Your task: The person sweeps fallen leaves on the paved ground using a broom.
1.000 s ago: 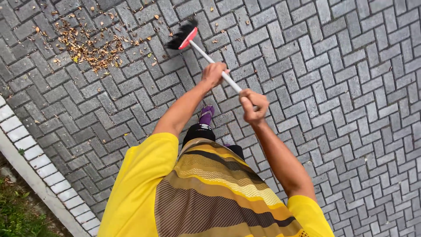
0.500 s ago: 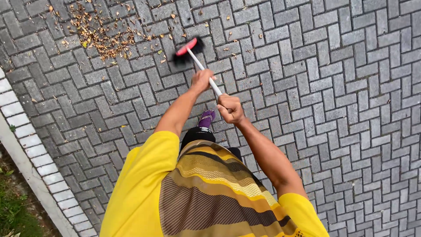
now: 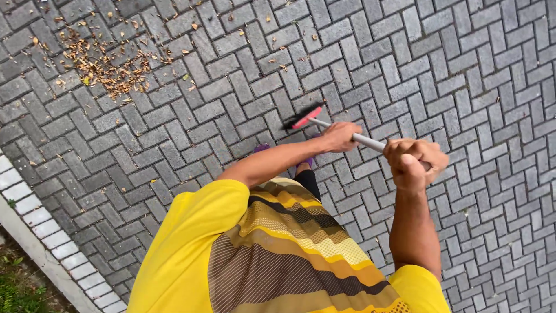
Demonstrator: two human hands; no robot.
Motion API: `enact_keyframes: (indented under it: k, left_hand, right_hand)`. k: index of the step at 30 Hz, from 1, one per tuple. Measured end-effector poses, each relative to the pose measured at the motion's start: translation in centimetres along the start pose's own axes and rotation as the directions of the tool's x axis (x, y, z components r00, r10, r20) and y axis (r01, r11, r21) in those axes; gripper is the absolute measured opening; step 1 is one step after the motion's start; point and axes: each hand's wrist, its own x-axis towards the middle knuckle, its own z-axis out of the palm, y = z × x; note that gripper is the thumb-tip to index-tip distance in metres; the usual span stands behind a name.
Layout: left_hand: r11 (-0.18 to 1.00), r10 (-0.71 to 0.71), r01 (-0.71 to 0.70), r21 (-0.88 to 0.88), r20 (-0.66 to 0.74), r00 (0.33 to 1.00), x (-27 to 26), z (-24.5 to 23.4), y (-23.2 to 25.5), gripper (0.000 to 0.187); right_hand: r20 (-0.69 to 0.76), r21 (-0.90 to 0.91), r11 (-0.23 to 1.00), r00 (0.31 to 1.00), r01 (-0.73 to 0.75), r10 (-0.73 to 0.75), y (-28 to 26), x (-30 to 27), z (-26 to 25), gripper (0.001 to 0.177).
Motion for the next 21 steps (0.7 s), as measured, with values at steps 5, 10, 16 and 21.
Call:
enact_keyframes:
  k: [5, 10, 16, 21]
  left_hand:
    - [0.984, -0.134, 0.105, 0.143, 0.215, 0.967, 2.5, 3.3, -2.5, 0.015]
    - [0.865, -0.354, 0.317, 0.389, 0.025, 0.935, 3.9, 0.1, -15.4, 0.023]
    - [0.753, -0.43, 0.468, 0.463, -0.192, 0.882, 6.4, -6.0, -13.0, 0.018]
    - [0.911, -0.238, 0.296, 0.286, -0.221, 0.946, 11.2, -0.3, -2.4, 0.022]
  right_hand:
    - [0.157, -0.229, 0.972, 0.987, 0.045, -0.009, 7.2, -3.6, -5.3, 0.034]
    - [0.24, -0.305, 0.95, 0.971, 0.071, 0.005, 14.5, -4.5, -5.5, 0.023]
    - [0.278, -0.207, 0.978, 0.96, 0.03, 0.029, 14.2, -0.7, -7.8, 0.028]
    - [0.13, 0.256, 0.967, 0.991, 0.011, -0.046, 6.8, 3.2, -17.2, 0.036]
